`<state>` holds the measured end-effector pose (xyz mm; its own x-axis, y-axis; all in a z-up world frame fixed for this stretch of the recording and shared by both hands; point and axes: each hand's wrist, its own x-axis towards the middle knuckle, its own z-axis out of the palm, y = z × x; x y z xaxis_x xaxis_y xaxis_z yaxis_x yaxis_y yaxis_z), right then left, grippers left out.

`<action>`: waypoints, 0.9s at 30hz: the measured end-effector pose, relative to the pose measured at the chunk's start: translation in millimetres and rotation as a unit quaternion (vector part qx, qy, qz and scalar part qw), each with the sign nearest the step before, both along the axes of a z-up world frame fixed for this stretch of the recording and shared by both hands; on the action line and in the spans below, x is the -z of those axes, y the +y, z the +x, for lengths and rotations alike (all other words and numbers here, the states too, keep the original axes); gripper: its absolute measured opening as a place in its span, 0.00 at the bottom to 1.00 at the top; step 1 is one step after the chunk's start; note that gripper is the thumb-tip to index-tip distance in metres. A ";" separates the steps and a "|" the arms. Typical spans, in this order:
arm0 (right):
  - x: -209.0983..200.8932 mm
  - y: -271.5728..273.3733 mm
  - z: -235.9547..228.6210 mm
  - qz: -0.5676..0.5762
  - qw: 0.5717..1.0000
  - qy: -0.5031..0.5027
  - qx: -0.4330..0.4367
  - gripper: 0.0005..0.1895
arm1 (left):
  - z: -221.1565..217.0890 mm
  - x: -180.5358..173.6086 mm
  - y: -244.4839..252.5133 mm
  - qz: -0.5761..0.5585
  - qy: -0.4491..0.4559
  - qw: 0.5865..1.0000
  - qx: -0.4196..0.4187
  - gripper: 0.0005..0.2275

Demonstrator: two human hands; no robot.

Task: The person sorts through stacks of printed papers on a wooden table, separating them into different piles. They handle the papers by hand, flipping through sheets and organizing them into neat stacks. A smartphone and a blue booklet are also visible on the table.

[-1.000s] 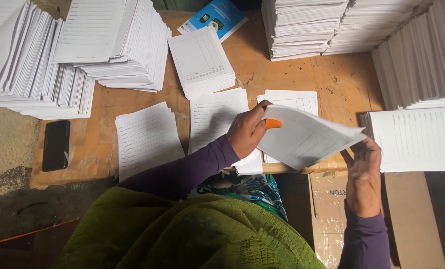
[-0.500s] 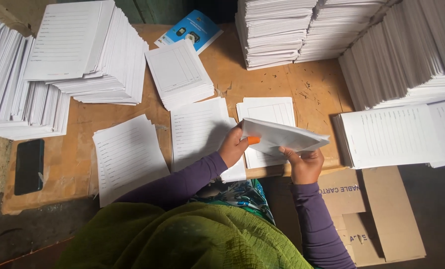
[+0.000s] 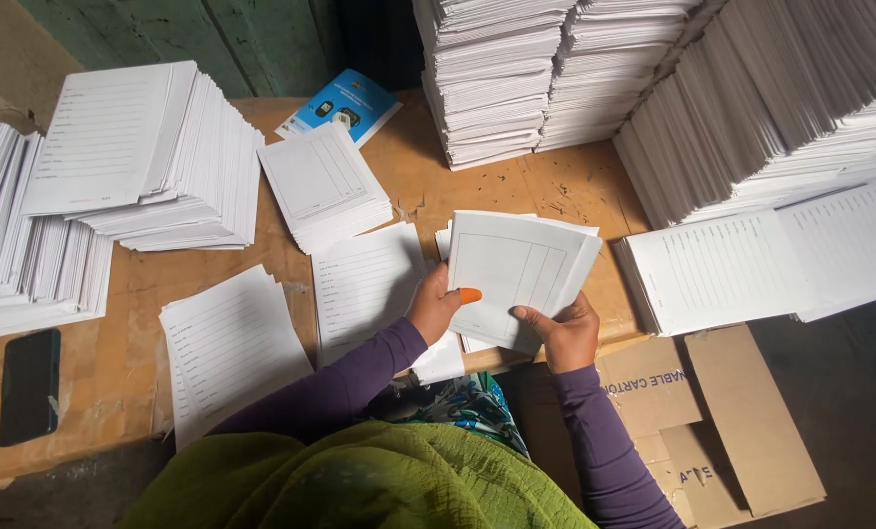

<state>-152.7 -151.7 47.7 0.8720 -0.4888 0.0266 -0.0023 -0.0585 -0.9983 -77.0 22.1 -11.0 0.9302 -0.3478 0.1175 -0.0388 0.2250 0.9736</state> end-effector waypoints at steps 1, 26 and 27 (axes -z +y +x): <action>-3.3 0.4 -1.5 0.001 1.000 0.007 -0.003 0.28 | 0.6 0.8 0.4 0.005 0.018 1.000 0.002 0.18; -16.4 -39.4 -107.0 0.415 0.878 0.083 -0.223 0.21 | -46.4 -145.3 -0.2 0.130 -0.745 0.654 -0.036 0.06; -22.7 -36.7 -106.3 0.413 0.878 0.082 -0.225 0.21 | -44.5 -143.1 -4.0 0.130 -0.746 0.652 -0.039 0.06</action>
